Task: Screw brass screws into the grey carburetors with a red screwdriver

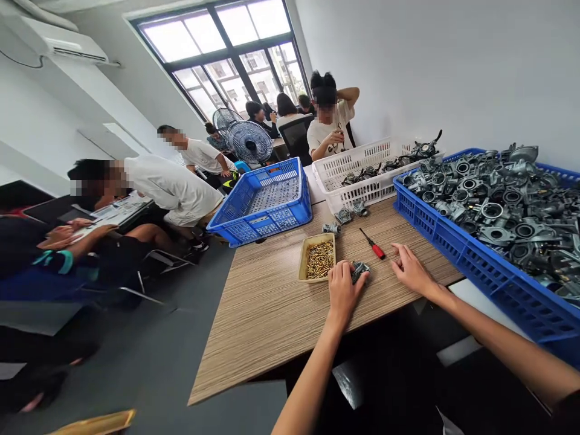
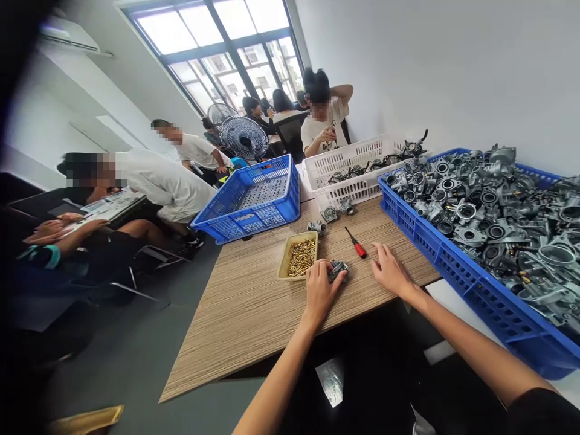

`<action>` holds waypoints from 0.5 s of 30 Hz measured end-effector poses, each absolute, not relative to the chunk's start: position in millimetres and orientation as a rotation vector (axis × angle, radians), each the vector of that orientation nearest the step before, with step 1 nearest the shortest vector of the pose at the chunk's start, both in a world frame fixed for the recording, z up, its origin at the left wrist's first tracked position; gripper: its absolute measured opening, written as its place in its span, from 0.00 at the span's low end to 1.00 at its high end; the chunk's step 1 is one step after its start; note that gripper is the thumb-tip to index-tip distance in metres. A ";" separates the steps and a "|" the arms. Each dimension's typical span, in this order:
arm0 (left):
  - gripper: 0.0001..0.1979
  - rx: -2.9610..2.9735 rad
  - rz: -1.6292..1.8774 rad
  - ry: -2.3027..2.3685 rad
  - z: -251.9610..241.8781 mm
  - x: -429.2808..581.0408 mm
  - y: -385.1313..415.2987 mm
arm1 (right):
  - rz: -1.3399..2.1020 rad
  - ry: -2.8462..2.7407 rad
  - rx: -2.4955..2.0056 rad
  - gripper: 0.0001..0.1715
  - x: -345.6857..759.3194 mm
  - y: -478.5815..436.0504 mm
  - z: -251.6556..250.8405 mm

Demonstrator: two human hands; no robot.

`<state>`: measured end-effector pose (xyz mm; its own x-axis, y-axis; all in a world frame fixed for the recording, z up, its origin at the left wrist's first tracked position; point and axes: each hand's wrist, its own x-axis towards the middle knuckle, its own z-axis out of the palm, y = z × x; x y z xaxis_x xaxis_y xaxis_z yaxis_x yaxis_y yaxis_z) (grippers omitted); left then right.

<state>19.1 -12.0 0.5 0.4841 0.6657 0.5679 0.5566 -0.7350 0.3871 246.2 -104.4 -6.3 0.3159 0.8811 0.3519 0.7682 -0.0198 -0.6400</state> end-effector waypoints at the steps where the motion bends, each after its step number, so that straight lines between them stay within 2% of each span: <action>1: 0.13 2.571 1.096 1.070 -1.1 18.9 -11.9 | 0.171 -1.487 -1.842 0.29 244.2 -100.9 -5.7; 4: 0.12 2.570 1.129 1.059 -4.9 17.1 -11.5 | 0.103 -1.525 -1.962 0.36 237.1 -85.8 -3.5; 6: 0.12 2.571 1.159 1.023 -7.1 15.6 -11.3 | 0.071 -1.547 -2.026 0.36 231.6 -74.4 -1.9; 11: 0.07 2.570 1.154 0.870 -8.6 13.1 -10.6 | 0.065 -1.580 -2.154 0.13 222.2 -58.4 3.5; 15: 0.04 2.584 1.071 0.823 -5.2 13.3 -10.0 | 0.128 -1.559 -2.157 0.06 231.4 -57.8 14.1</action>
<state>13.3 -10.0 -5.2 0.5761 0.5764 0.5795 0.4118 -0.8171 0.4035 231.4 -57.8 14.1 0.3490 0.9166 0.1950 0.8725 -0.2418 -0.4246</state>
